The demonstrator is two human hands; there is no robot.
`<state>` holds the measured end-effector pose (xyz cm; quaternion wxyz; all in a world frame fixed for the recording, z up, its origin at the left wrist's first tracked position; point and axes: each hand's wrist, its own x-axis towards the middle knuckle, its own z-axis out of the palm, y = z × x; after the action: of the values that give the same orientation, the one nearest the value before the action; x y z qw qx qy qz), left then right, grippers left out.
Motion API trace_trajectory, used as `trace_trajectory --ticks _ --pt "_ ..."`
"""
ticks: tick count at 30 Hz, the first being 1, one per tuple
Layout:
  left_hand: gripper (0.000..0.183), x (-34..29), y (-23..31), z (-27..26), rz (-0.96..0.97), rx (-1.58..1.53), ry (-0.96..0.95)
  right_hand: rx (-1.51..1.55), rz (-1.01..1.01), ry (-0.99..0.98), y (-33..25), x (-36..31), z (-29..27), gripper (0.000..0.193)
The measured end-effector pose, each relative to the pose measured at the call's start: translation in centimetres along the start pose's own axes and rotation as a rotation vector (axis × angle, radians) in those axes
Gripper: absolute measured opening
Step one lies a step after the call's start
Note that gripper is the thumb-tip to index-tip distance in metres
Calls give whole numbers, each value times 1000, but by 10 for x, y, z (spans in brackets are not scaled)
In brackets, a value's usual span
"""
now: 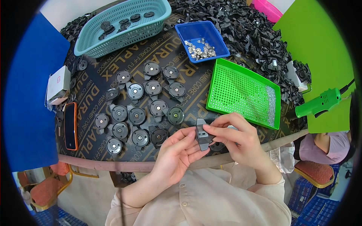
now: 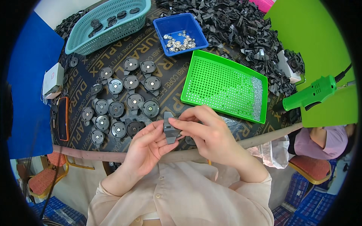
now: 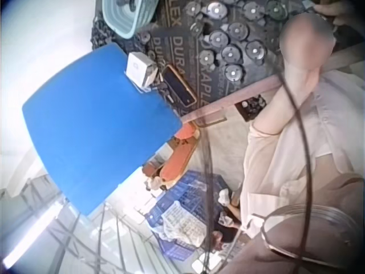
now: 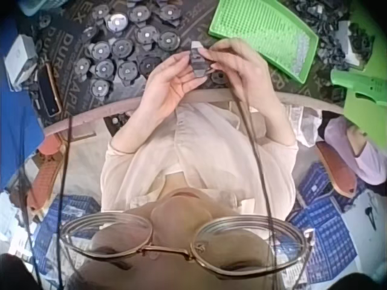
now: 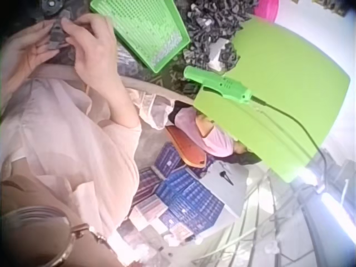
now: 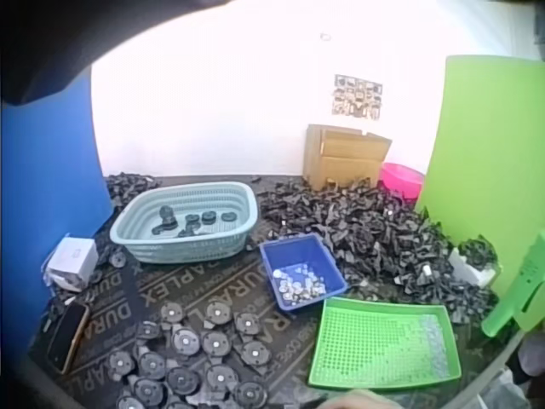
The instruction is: The person is assembling small circular components by inserting magnets and fastening them with an electric screwdriver.
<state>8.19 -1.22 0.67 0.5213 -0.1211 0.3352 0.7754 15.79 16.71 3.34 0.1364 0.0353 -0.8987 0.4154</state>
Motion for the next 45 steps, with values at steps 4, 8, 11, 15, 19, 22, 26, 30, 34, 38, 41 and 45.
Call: trace_trajectory --ticks 4,8,11,15,19,22,26,30,34,38,41,45 --pt "26 1 -1 0 49 16 17 -148 -71 38 -3 0 3 45" --pt "25 0 6 -1 21 -30 -25 -100 -21 4 -2 1 4 43" --pt "25 1 4 -7 22 -29 -39 281 104 3 0 -2 6 40" --pt "24 -6 6 -3 161 267 13 429 209 -27 4 -10 2 37" --pt "23 -14 20 0 305 773 -104 470 291 -64 0 -11 -3 35" --pt "25 -10 33 5 537 1146 -180 270 212 -38 -3 -10 -4 36" --pt "23 14 44 4 1127 1846 -186 18 37 236 5 -9 -15 33" --pt "23 23 28 5 1338 2414 -218 60 242 386 11 4 -39 30" --pt "22 34 22 -1 1366 2508 -166 -575 169 347 61 39 -70 27" --pt "31 23 26 11 1280 2496 -110 -493 55 222 86 108 -89 19" --pt "36 13 19 15 1270 2329 -96 -314 14 -21 100 164 -63 24" --pt "40 6 -6 17 1210 2059 -356 -538 119 -345 119 202 -28 33"
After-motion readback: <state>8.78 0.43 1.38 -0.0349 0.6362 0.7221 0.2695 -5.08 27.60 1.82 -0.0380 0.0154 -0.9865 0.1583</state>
